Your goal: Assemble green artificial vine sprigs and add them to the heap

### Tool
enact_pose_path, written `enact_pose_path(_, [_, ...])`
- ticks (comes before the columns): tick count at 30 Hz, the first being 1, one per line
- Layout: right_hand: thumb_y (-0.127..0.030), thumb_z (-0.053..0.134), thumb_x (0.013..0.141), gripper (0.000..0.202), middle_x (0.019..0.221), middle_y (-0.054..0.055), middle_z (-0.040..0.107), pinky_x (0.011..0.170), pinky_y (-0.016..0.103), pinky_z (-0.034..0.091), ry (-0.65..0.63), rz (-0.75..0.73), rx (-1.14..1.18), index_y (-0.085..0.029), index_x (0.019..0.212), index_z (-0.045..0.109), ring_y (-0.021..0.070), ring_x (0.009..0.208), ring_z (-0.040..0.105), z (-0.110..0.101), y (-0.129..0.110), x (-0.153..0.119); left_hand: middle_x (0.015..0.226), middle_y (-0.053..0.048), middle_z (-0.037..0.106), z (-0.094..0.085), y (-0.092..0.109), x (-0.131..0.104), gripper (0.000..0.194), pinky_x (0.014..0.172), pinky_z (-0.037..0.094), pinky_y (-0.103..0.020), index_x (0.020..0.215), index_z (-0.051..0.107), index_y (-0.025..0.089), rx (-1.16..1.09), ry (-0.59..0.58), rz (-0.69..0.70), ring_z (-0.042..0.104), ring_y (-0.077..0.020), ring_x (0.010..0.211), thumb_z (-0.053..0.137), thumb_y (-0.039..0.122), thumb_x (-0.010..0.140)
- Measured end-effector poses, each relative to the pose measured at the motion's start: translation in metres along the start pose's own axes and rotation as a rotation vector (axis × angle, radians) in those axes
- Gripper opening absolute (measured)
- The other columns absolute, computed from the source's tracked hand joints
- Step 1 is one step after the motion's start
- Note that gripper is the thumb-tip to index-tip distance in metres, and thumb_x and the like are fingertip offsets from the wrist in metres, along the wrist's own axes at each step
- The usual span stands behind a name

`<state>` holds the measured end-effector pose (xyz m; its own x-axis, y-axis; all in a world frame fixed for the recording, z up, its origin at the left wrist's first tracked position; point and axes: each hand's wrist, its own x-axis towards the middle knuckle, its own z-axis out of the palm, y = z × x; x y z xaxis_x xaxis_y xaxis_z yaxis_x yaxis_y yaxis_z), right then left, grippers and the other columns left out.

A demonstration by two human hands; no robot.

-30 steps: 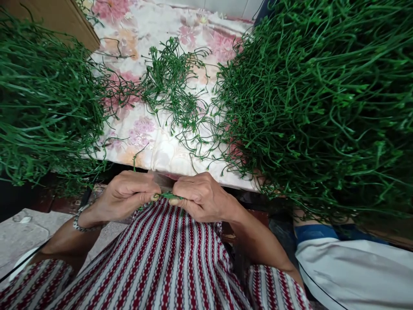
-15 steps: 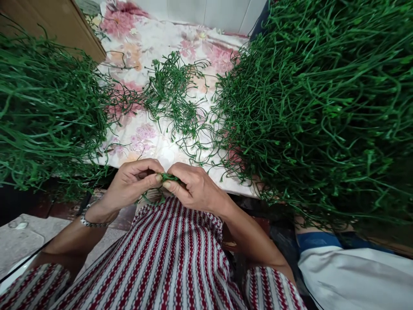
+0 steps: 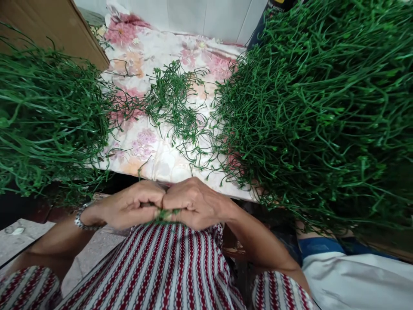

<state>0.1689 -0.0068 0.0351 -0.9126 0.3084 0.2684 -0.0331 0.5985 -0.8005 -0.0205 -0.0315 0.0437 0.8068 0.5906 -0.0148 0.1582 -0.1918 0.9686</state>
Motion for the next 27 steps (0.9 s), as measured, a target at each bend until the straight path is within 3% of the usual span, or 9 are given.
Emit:
enact_pose_path(4, [-0.024, 0.036, 0.092, 0.035, 0.052, -0.003, 0.042, 0.059, 0.024, 0.035, -0.087, -0.118, 0.157, -0.019, 0.058, 0.039, 0.0092, 0.053, 0.041, -0.005, -0.009, -0.008, 0.054, 0.006, 0.031, 0.004, 0.006, -0.014, 0.019, 0.05, 0.026, -0.022, 0.06, 0.034, 0.018, -0.029, -0.087, 0.066, 0.03, -0.0072, 0.05, 0.043, 0.006, 0.071])
enact_pose_path(7, [-0.034, 0.033, 0.094, 0.039, 0.049, -0.003, 0.041, 0.055, 0.025, 0.034, 0.019, -0.095, 0.192, -0.02, 0.059, 0.042, 0.0094, 0.05, 0.042, -0.02, -0.009, -0.023, 0.051, 0.005, 0.031, -0.006, 0.007, -0.024, 0.021, 0.049, 0.025, -0.023, 0.058, 0.035, 0.018, -0.079, 0.039, 0.114, 0.029, -0.0076, 0.048, 0.043, 0.01, 0.076])
enact_pose_path(9, [-0.034, 0.037, 0.093, 0.035, 0.052, -0.002, 0.045, 0.053, 0.024, 0.034, 0.202, 0.052, 0.001, -0.019, 0.063, 0.046, 0.0094, 0.051, 0.043, -0.031, -0.005, -0.031, 0.052, 0.004, 0.037, -0.014, 0.004, -0.024, 0.02, 0.049, 0.027, -0.023, 0.061, 0.042, 0.017, -0.087, 0.195, 0.096, 0.034, -0.0077, 0.049, 0.045, 0.014, 0.081])
enact_pose_path(11, [-0.028, 0.043, 0.091, 0.026, 0.058, 0.0, 0.047, 0.054, 0.025, 0.034, 0.395, 0.231, -0.357, -0.018, 0.068, 0.049, 0.0103, 0.053, 0.043, -0.039, 0.002, -0.032, 0.057, 0.002, 0.046, -0.018, -0.002, -0.017, 0.016, 0.049, 0.03, -0.021, 0.067, 0.051, 0.016, -0.065, 0.293, 0.022, 0.039, -0.0073, 0.052, 0.05, 0.018, 0.082])
enact_pose_path(14, [-0.024, 0.044, 0.089, 0.016, 0.068, 0.005, 0.054, 0.065, 0.029, 0.039, 0.611, 0.407, -0.882, -0.018, 0.078, 0.054, 0.0154, 0.066, 0.048, -0.041, 0.019, -0.024, 0.058, 0.003, 0.046, -0.016, -0.017, 0.002, 0.016, 0.047, 0.028, -0.019, 0.069, 0.055, 0.014, -0.179, 0.565, -0.055, 0.037, -0.0057, 0.051, 0.057, 0.025, 0.081])
enact_pose_path(17, [-0.027, 0.045, 0.087, 0.019, 0.091, 0.013, 0.061, 0.082, 0.041, 0.037, 0.533, 0.579, -1.194, -0.015, 0.093, 0.058, 0.026, 0.09, 0.051, -0.039, 0.037, -0.015, 0.054, 0.005, 0.04, -0.012, -0.029, 0.018, 0.02, 0.042, 0.024, -0.017, 0.066, 0.053, 0.014, -0.349, 0.718, -0.095, 0.032, -0.004, 0.046, 0.062, 0.028, 0.077])
enact_pose_path(21, [-0.028, 0.049, 0.084, 0.04, 0.119, 0.02, 0.054, 0.093, 0.048, 0.034, 0.317, 0.679, -1.185, -0.007, 0.118, 0.05, 0.0328, 0.114, 0.043, -0.043, 0.043, -0.018, 0.049, 0.005, 0.039, -0.012, -0.034, 0.028, 0.024, 0.04, 0.024, -0.017, 0.062, 0.053, 0.014, -0.481, 0.767, -0.148, 0.033, -0.0037, 0.042, 0.067, 0.031, 0.072])
enact_pose_path(24, [-0.026, 0.05, 0.084, 0.044, 0.124, 0.019, 0.053, 0.095, 0.048, 0.036, 0.376, 0.642, -1.138, -0.008, 0.125, 0.047, 0.0317, 0.116, 0.045, -0.05, 0.028, -0.027, 0.047, 0.005, 0.041, -0.015, -0.032, 0.031, 0.025, 0.039, 0.025, -0.017, 0.061, 0.054, 0.014, -0.52, 0.788, -0.155, 0.035, -0.0037, 0.04, 0.069, 0.031, 0.07])
enact_pose_path(27, [-0.023, 0.049, 0.085, 0.039, 0.119, 0.014, 0.057, 0.095, 0.046, 0.039, 0.589, 0.485, -1.038, -0.015, 0.123, 0.049, 0.0275, 0.111, 0.05, -0.047, 0.008, -0.026, 0.048, 0.005, 0.043, -0.017, -0.029, 0.035, 0.024, 0.038, 0.026, -0.017, 0.061, 0.055, 0.014, -0.527, 0.804, -0.154, 0.037, -0.0035, 0.04, 0.07, 0.031, 0.069])
